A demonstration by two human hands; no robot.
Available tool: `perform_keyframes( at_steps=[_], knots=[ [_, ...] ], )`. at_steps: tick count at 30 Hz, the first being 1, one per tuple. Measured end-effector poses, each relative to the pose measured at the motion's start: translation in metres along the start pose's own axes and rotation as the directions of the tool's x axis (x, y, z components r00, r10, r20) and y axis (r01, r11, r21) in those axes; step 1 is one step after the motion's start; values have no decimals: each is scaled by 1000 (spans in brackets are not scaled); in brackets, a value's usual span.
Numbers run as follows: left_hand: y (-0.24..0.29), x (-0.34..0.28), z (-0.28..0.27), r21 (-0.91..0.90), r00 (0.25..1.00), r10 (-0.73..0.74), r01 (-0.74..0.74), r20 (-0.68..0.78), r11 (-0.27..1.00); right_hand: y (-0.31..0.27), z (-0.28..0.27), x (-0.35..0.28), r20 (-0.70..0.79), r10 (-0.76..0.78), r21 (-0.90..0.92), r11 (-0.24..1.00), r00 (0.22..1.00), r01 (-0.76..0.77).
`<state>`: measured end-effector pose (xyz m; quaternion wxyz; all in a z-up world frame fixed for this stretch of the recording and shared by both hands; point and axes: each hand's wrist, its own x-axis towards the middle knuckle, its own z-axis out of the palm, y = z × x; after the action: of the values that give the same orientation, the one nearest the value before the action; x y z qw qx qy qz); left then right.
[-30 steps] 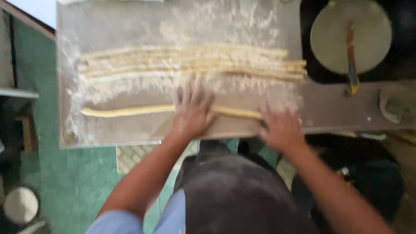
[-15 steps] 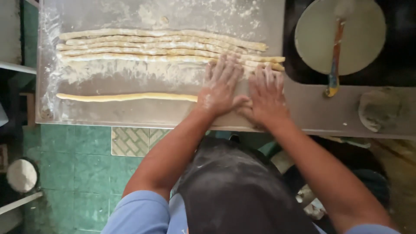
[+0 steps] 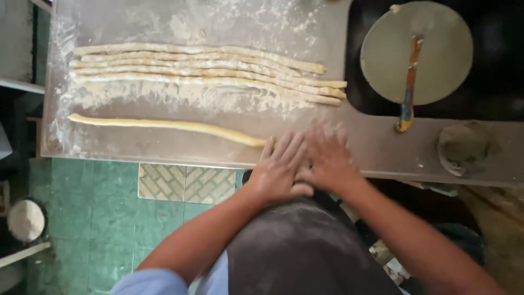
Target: Rolling out dough into thin ropes and cutting them into small gnocchi-sized pieces using a scraper.
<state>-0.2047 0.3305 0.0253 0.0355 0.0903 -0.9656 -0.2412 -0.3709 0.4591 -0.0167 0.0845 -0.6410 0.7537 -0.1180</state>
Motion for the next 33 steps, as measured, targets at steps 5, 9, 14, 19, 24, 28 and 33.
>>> perform_keyframes(
  at_steps=[5,9,14,19,24,28,33],
  knots=[
    [-14,47,2,120,995,-49,60,-90,991,32,-2,22,-67,56,-152,986,996,-66],
    [-7,38,2,160,1000,-2,0,15,987,33,23,6,-79,23,-479,876,997,-58],
    [-6,38,5,109,997,-53,47,59,993,24,-6,0,36,57,-62,997,998,-55],
    [-10,53,12,264,989,-51,87,-140,961,29,-17,7,-50,154,-166,973,987,-160],
    [20,19,21,-56,995,92,-95,-47,994,25,49,-56,74,-37,-231,972,997,53],
    [7,56,28,35,993,37,-33,-113,999,22,-12,-7,145,147,-163,979,979,-122],
    [28,14,16,-18,999,37,-37,2,999,14,14,-57,93,61,-488,873,994,-8]
  ],
)
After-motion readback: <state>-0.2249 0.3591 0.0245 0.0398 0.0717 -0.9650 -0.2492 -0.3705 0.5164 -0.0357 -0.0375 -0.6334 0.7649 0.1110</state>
